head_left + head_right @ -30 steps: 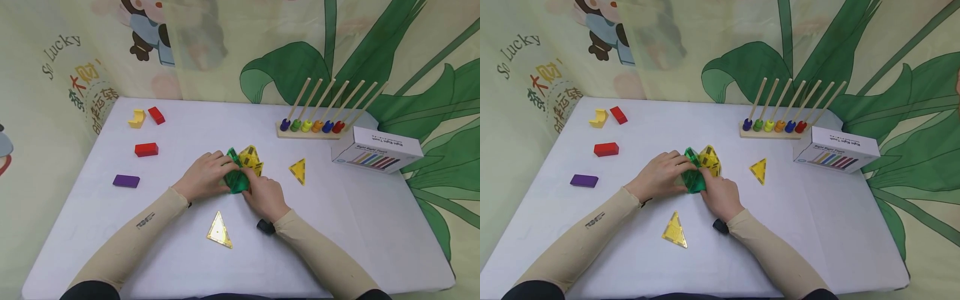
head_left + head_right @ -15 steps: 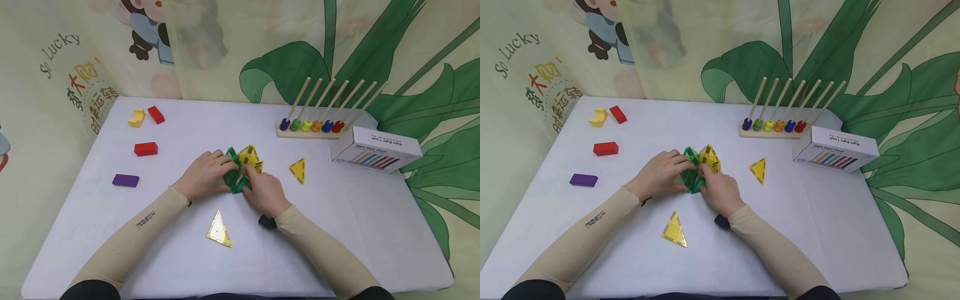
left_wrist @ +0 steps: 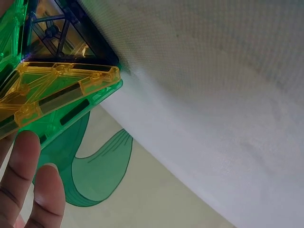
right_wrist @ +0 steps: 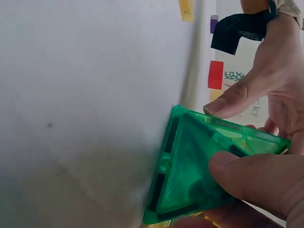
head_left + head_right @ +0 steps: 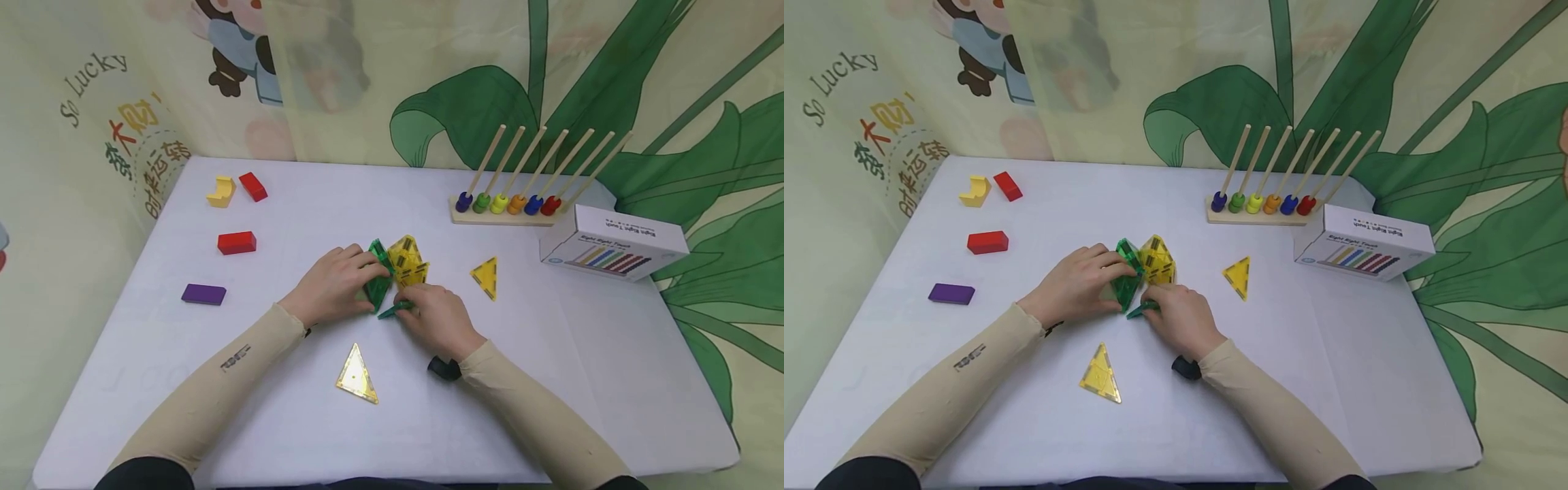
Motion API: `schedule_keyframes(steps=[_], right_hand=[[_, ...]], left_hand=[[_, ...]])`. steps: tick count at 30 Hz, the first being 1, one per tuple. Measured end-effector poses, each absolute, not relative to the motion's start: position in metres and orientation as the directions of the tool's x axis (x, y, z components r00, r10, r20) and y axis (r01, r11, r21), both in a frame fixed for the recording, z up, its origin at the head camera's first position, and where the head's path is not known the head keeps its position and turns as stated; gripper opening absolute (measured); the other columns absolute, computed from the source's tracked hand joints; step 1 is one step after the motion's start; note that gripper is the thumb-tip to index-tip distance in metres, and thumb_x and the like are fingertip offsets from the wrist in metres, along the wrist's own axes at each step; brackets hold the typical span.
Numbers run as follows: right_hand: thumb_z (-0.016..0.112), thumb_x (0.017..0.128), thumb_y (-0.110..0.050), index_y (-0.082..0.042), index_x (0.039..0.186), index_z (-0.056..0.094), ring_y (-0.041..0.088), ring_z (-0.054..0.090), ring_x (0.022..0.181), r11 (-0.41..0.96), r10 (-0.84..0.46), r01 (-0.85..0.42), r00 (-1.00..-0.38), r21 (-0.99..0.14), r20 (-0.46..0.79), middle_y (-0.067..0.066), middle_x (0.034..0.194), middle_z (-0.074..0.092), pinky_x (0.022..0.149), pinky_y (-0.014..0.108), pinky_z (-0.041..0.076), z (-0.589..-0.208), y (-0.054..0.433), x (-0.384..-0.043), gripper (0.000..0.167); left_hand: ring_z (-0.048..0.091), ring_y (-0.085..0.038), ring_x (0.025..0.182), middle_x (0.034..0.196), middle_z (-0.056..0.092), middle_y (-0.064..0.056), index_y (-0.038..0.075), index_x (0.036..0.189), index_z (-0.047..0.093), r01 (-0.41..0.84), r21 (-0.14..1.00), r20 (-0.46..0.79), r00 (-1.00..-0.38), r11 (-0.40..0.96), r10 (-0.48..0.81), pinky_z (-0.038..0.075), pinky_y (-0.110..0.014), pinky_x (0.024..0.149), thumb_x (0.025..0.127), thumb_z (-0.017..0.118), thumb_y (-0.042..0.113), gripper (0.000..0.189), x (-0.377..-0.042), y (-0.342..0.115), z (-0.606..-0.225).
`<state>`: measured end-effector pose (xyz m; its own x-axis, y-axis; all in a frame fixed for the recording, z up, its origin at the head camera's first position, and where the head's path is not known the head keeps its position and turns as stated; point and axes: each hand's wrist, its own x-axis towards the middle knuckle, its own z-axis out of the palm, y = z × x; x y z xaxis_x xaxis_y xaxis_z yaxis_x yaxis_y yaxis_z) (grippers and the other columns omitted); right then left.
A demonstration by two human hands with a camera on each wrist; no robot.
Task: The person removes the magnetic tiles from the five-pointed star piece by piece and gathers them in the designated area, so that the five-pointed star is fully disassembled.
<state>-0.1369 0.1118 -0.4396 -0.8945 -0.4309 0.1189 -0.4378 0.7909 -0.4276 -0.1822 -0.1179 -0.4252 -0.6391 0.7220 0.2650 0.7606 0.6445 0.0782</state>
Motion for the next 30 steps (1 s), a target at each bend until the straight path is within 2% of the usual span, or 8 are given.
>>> schedule_keyframes(steps=[3, 5, 8, 11, 14, 18, 23, 30], right_hand=[[0.081, 0.091, -0.018, -0.017, 0.103, 0.078, 0.012, 0.070, 0.079, 0.769, -0.434, -0.416, -0.897, -0.485, 0.082, -0.002, 0.102, 0.079, 0.070, 0.031, 0.057, -0.440, 0.116, -0.136, 0.013], [0.080, 0.092, -0.018, -0.017, 0.104, 0.077, 0.008, 0.062, 0.066, 0.747, -0.438, -0.382, -0.899, -0.544, 0.030, -0.002, 0.097, 0.078, 0.061, 0.026, 0.051, -0.441, 0.121, -0.134, 0.013], [0.079, 0.092, -0.017, -0.017, 0.107, 0.075, 0.007, 0.053, 0.058, 0.708, -0.452, -0.299, -0.888, -0.640, -0.084, -0.003, 0.090, 0.074, 0.055, 0.022, 0.045, -0.442, 0.133, -0.130, 0.016], [0.079, 0.092, -0.018, -0.017, 0.109, 0.072, 0.008, 0.051, 0.061, 0.691, -0.469, -0.231, -0.864, -0.685, -0.182, -0.004, 0.084, 0.068, 0.056, 0.021, 0.044, -0.446, 0.151, -0.125, 0.018], [0.080, 0.091, -0.020, -0.020, 0.105, 0.073, 0.009, 0.051, 0.067, 0.710, -0.459, -0.211, -0.862, -0.672, -0.215, -0.007, 0.081, 0.063, 0.059, 0.022, 0.044, -0.450, 0.169, -0.119, 0.016], [0.083, 0.087, -0.018, -0.021, 0.100, 0.075, 0.010, 0.050, 0.070, 0.734, -0.431, -0.235, -0.887, -0.638, -0.169, -0.007, 0.089, 0.064, 0.062, 0.022, 0.043, -0.454, 0.186, -0.113, 0.016], [0.084, 0.086, -0.017, -0.020, 0.103, 0.076, 0.011, 0.048, 0.072, 0.740, -0.393, -0.219, -0.908, -0.636, -0.144, -0.002, 0.102, 0.064, 0.063, 0.022, 0.043, -0.455, 0.188, -0.113, 0.018], [0.080, 0.091, -0.023, -0.018, 0.107, 0.074, 0.013, 0.050, 0.074, 0.746, -0.338, -0.189, -0.934, -0.639, -0.118, -0.003, 0.102, 0.070, 0.065, 0.023, 0.044, -0.450, 0.171, -0.117, 0.018]], left_hand=[[0.063, -0.021, 0.106, 0.120, 0.073, 0.002, 0.019, 0.122, 0.073, 0.758, 0.092, 0.259, -0.645, 0.646, 0.719, 0.057, -0.038, 0.088, 0.072, 0.096, 0.039, 0.059, -0.182, -0.119, -0.425], [0.062, -0.021, 0.105, 0.121, 0.073, 0.001, 0.019, 0.123, 0.072, 0.757, 0.101, 0.256, -0.647, 0.646, 0.718, 0.057, -0.038, 0.089, 0.072, 0.096, 0.038, 0.059, -0.182, -0.119, -0.425], [0.062, -0.021, 0.106, 0.121, 0.073, 0.001, 0.019, 0.123, 0.072, 0.757, 0.111, 0.254, -0.648, 0.644, 0.718, 0.057, -0.039, 0.090, 0.072, 0.096, 0.038, 0.060, -0.182, -0.120, -0.425], [0.063, -0.022, 0.106, 0.121, 0.073, 0.000, 0.018, 0.124, 0.072, 0.760, 0.117, 0.255, -0.646, 0.640, 0.720, 0.057, -0.039, 0.090, 0.073, 0.095, 0.039, 0.060, -0.181, -0.120, -0.425], [0.063, -0.022, 0.106, 0.121, 0.074, 0.000, 0.018, 0.124, 0.072, 0.761, 0.114, 0.263, -0.643, 0.638, 0.720, 0.058, -0.039, 0.090, 0.074, 0.095, 0.038, 0.059, -0.181, -0.120, -0.425], [0.064, -0.023, 0.105, 0.119, 0.074, -0.001, 0.016, 0.123, 0.072, 0.761, 0.104, 0.287, -0.640, 0.641, 0.713, 0.058, -0.039, 0.088, 0.075, 0.094, 0.038, 0.057, -0.181, -0.119, -0.425], [0.064, -0.023, 0.104, 0.119, 0.074, -0.001, 0.016, 0.123, 0.072, 0.756, 0.113, 0.297, -0.644, 0.644, 0.705, 0.057, -0.039, 0.087, 0.075, 0.094, 0.037, 0.057, -0.181, -0.117, -0.426], [0.063, -0.023, 0.105, 0.119, 0.074, -0.001, 0.017, 0.124, 0.072, 0.755, 0.112, 0.285, -0.647, 0.646, 0.707, 0.057, -0.039, 0.085, 0.073, 0.095, 0.037, 0.059, -0.181, -0.116, -0.426]])
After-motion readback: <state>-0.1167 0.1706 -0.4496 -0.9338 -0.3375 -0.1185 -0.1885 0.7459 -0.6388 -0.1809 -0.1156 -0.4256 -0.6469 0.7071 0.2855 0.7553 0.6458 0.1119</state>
